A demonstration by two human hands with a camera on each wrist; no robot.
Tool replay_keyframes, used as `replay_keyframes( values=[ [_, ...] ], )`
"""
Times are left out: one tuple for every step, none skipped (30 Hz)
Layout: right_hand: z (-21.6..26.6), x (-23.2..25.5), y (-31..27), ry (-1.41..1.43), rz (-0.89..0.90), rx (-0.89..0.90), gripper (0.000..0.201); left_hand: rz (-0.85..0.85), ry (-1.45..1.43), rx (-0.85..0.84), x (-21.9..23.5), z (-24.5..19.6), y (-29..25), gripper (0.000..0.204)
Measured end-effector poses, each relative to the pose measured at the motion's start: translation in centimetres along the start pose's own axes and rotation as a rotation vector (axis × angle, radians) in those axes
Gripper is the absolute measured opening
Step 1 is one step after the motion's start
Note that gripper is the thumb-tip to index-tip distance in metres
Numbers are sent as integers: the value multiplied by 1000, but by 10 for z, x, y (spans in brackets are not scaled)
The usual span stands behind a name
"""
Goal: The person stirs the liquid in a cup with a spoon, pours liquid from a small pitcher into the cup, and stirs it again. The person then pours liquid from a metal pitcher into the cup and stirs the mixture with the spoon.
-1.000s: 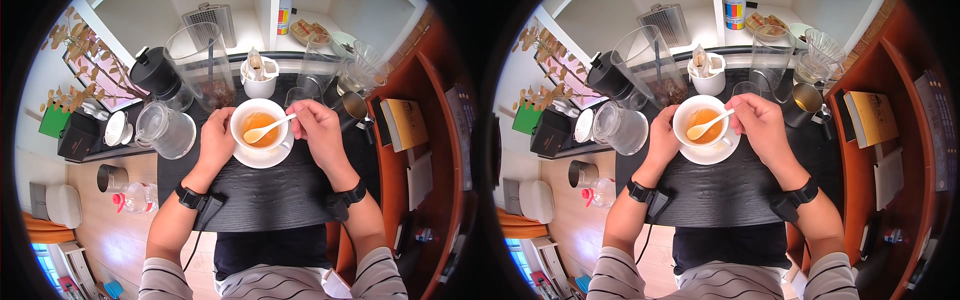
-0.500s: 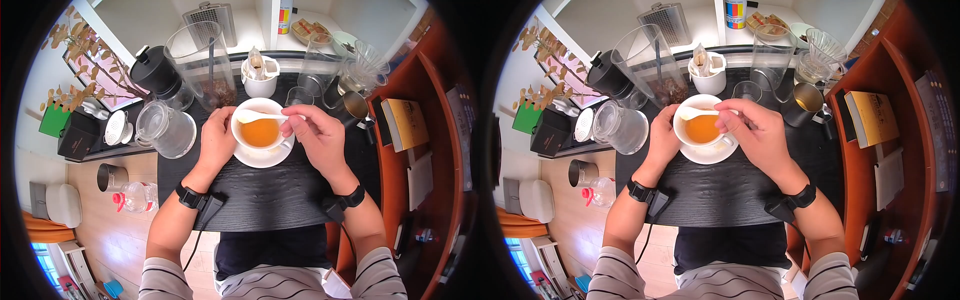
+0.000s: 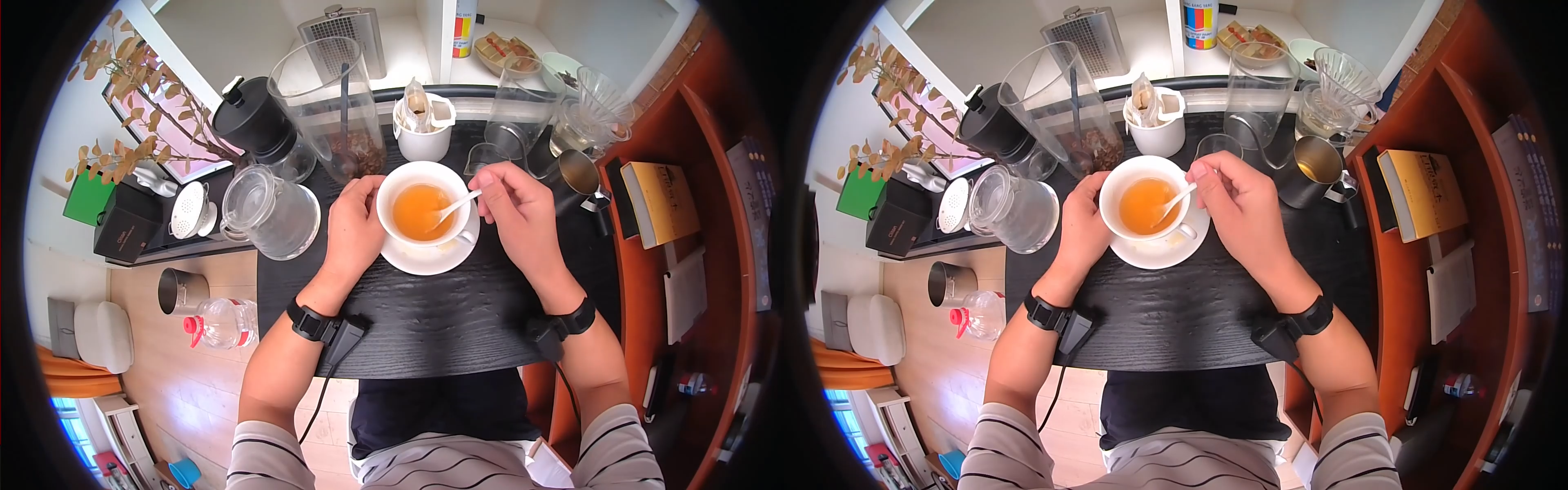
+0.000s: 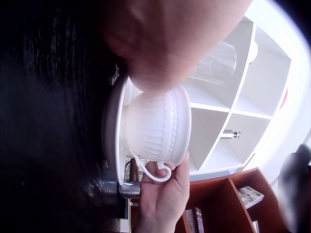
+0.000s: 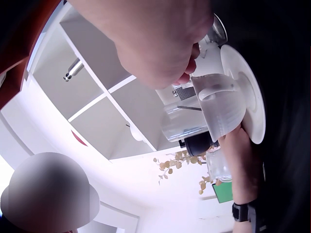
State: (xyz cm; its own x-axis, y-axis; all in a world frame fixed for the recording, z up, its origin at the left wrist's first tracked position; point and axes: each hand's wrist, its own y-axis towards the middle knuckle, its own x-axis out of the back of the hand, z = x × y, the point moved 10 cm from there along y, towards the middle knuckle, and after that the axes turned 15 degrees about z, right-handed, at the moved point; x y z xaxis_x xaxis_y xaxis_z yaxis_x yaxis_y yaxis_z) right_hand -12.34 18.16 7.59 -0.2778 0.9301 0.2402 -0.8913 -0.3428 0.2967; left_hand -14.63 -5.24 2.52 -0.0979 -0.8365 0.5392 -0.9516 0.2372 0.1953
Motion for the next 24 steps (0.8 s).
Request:
replay_keyframes(
  values=[
    [-7,-4,1,98,36,-56,20,4,4,3,0,0,0,22],
    [-7,-3,1,98,35,-55,20,4,4,2,0,0,0,22],
    [-12,-5,2,163,57,-86,21,7,4,1,0,-2,0,22],
    [-16,-7,2,227,80,-117,22,10,4,0,0,-2,0,22],
    [-17,-7,2,227,79,-116,22,10,4,0,0,-2,0,22],
    [-19,-7,2,279,62,-114,22,3,0,-7,0,-1,0,21],
    [-21,-6,2,332,44,-112,22,-3,-4,-13,0,-1,0,21],
    [-20,-7,2,332,44,-112,22,-4,-3,-13,0,0,0,21],
    [-15,-6,2,336,32,-90,25,-6,3,-12,0,1,0,22],
    [-12,-5,3,339,20,-68,28,-8,10,-12,0,1,0,22],
    [-10,-5,3,339,19,-67,28,-7,11,-13,0,1,0,22],
    [-8,-3,3,330,12,-48,27,-6,12,-11,0,2,0,22],
    [-5,-2,2,319,4,-30,27,-4,13,-8,0,2,0,23],
    [-4,-1,2,320,2,-29,27,-2,14,-10,0,1,1,23],
    [-1,1,2,301,-11,-5,26,2,15,-2,0,1,1,23],
    [3,3,2,283,-24,18,25,7,15,6,-1,1,0,23],
    [5,3,1,284,-25,19,25,7,17,5,-1,0,0,23],
    [8,7,0,290,-56,40,23,5,9,3,-1,0,0,23],
    [10,11,-2,297,-87,62,20,2,0,1,0,0,0,23],
    [9,12,-2,298,-87,64,20,1,2,0,0,-1,0,23],
    [13,15,-4,268,-93,101,19,2,2,4,0,-1,0,23],
    [17,17,-5,237,-99,138,18,4,1,9,0,0,0,23],
    [16,17,-5,238,-100,138,18,4,2,8,0,0,0,23],
    [17,16,-6,186,-103,156,18,1,5,-2,0,0,0,23]
  ],
)
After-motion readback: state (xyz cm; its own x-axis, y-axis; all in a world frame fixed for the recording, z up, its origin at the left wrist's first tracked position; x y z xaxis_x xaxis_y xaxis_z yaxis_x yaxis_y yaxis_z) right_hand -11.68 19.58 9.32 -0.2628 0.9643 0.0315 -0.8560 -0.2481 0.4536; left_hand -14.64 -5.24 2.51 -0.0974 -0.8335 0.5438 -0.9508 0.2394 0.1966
